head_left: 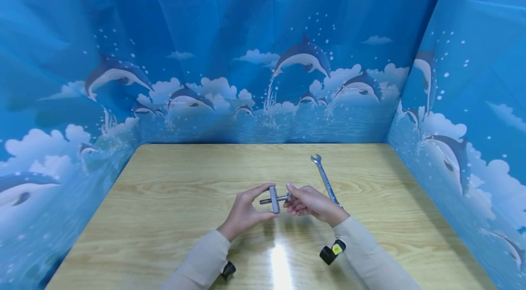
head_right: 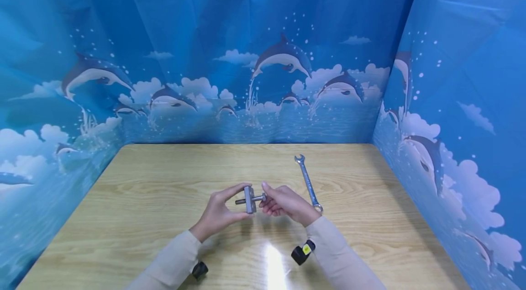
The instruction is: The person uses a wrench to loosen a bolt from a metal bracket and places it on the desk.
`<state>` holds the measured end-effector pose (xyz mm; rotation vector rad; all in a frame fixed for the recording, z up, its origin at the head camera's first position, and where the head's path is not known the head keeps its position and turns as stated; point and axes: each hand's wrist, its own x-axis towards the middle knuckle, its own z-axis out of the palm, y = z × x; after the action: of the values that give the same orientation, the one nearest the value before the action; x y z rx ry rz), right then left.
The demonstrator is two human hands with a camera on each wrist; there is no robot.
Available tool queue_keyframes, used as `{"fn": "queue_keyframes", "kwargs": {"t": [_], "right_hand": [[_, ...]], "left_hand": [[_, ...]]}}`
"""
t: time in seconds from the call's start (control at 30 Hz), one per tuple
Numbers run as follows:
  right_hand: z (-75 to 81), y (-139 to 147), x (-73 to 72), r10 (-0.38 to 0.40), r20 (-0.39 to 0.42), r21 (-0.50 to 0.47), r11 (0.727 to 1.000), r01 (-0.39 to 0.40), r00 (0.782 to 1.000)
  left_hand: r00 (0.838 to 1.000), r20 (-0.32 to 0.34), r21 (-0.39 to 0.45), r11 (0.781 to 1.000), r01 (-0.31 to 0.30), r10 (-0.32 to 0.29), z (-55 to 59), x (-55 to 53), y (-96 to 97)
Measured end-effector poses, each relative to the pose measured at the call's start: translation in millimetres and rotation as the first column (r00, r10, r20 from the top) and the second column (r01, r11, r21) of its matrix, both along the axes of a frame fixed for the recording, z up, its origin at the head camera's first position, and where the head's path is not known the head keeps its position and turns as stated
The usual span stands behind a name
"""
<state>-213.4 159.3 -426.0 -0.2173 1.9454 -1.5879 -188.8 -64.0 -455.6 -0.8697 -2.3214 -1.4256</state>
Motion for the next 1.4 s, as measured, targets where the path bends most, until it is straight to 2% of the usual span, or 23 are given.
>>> {"fn": "queue_keyframes", "kwargs": {"t": [0.2, 0.43, 0.63, 1.03, 1.17, 1.3, 1.4], "right_hand": [[2.6, -1.5, 0.2, 0.0, 0.018, -0.01, 1.0, 0.0, 1.0], [3.4, 0.4, 0.3, 0.011, -0.01, -0.026, 1.0, -0.011, 1.0], [1.9, 3.0, -0.1, -0.011, -0.116, -0.005, 1.0, 0.01, 0.993], [3.5, -4.1, 5.8, -0.088, -0.313, 0.074, 0.99, 0.117, 0.946], [3.0, -5.7, 6.3, -0.087, -0.338, 0.082, 0.989, 0.121, 0.937], [3.0, -4.1, 5.8, -0.05, -0.317, 0.084, 0.993, 0.081, 0.947], [1.3, -1.7, 4.5, -0.026, -0.262, 0.054, 0.998, 0.041, 0.965]], "left_hand": [[1.0, -0.013, 0.0, 1.0, -0.007, 0.007, -0.2, -0.5, 0.2], [1.0, -0.002, 0.004, 1.0, -0.007, 0.007, -1.5, 0.2, -0.2], [1.0, 0.024, 0.002, 1.0, -0.012, 0.012, -1.0, 1.2, -0.6], [0.999, 0.049, 0.007, 1.0, -0.023, 0.023, -1.6, 1.2, -1.4], [0.998, 0.055, 0.011, 1.0, -0.026, 0.025, -1.3, 0.9, -1.9], [0.998, 0.053, 0.013, 0.999, -0.03, 0.029, -1.8, 1.2, -2.6], [0.998, 0.046, 0.013, 0.999, -0.035, 0.034, -2.8, 0.7, -3.0]]}}
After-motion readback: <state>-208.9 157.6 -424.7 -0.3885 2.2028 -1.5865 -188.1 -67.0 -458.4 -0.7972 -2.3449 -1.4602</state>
